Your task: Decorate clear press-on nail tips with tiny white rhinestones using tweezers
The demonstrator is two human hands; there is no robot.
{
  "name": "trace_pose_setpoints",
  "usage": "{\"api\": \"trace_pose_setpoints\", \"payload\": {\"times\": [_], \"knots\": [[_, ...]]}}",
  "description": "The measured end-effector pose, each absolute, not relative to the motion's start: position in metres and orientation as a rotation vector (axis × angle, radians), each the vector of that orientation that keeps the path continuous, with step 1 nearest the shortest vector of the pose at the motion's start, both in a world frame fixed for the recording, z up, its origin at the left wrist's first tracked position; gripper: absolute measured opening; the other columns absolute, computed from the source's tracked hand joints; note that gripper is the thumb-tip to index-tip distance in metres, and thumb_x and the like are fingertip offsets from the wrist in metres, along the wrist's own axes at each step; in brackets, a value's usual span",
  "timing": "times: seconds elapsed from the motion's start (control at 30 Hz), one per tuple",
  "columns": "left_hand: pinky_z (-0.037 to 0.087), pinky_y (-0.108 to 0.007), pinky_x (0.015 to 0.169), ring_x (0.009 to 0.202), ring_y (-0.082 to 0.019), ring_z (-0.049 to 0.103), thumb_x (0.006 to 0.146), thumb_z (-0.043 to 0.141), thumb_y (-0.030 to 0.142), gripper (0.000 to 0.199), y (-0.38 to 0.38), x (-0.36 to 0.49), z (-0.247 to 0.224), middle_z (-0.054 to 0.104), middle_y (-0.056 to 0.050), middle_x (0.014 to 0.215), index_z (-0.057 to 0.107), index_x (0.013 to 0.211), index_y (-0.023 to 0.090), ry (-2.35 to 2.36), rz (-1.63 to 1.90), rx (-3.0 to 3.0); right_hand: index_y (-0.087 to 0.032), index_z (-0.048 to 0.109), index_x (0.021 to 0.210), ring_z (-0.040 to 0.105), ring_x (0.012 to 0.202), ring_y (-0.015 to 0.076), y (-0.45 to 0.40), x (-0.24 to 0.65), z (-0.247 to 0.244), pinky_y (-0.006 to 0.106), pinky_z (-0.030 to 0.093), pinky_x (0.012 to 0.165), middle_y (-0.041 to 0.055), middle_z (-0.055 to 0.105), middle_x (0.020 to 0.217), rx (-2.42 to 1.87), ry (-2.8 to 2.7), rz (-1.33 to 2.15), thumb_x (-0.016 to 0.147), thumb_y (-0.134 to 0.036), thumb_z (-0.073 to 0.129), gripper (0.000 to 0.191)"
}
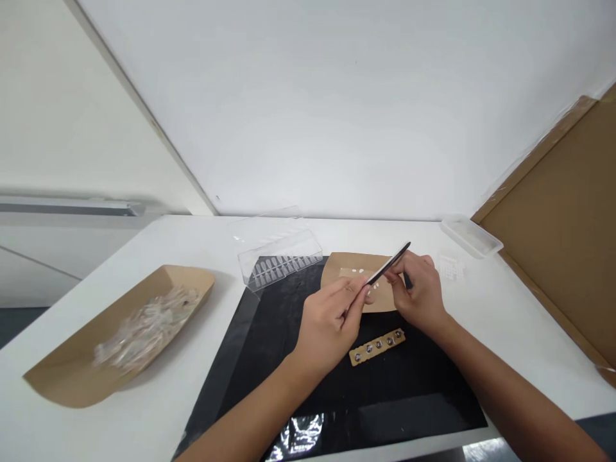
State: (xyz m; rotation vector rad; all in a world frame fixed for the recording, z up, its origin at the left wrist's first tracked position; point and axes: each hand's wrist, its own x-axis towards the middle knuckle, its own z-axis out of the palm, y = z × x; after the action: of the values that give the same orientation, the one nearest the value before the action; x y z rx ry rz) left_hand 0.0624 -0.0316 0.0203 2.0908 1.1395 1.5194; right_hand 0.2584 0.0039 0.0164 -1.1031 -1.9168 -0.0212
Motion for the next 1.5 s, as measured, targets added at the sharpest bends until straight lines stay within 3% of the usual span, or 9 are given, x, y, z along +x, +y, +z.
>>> {"api": "trace_pose_setpoints", "payload": {"times": [0.23, 0.43, 1.5], "knots": [[0.053, -0.016, 0.047, 0.055, -0.009, 0.066, 0.105, 0.059, 0.022, 0.022, -0.028, 0.066, 0.011, 0.077, -0.001, 0.087, 0.076, 0.119, 0.021, 1.16, 1.455, 2.019, -0.025, 0.057, 0.085, 0.062, 0.072, 0.0184, 0.003, 0.265, 0.011, 0.04, 0.042, 0.079, -0.0013, 0.065, 0.076, -1.085, -1.774, 0.078, 0.103, -0.027, 0.063, 0.019], [0.052, -0.015, 0.045, 0.046, -0.004, 0.06, 0.106, 0.056, 0.023, 0.025, -0.03, 0.071, 0.006, 0.074, -0.002, 0.09, 0.077, 0.12, 0.02, 1.086, 1.429, 1.983, -0.024, 0.054, 0.085, 0.062, 0.073, 0.0174, 0.006, 0.261, 0.007, 0.038, 0.038, 0.077, -0.0016, 0.065, 0.078, -1.076, -1.853, 0.038, 0.103, -0.021, 0.059, 0.019], [0.055, -0.015, 0.047, 0.05, -0.007, 0.063, 0.107, 0.054, 0.024, 0.025, -0.032, 0.073, 0.007, 0.075, -0.002, 0.084, 0.078, 0.112, 0.019, 1.187, 1.475, 2.038, -0.023, 0.049, 0.081, 0.06, 0.069, 0.0154, 0.006, 0.25, 0.017, 0.036, 0.034, 0.074, -0.0026, 0.066, 0.076, -1.084, -1.97, 0.001, 0.103, -0.021, 0.058, 0.024]]}}
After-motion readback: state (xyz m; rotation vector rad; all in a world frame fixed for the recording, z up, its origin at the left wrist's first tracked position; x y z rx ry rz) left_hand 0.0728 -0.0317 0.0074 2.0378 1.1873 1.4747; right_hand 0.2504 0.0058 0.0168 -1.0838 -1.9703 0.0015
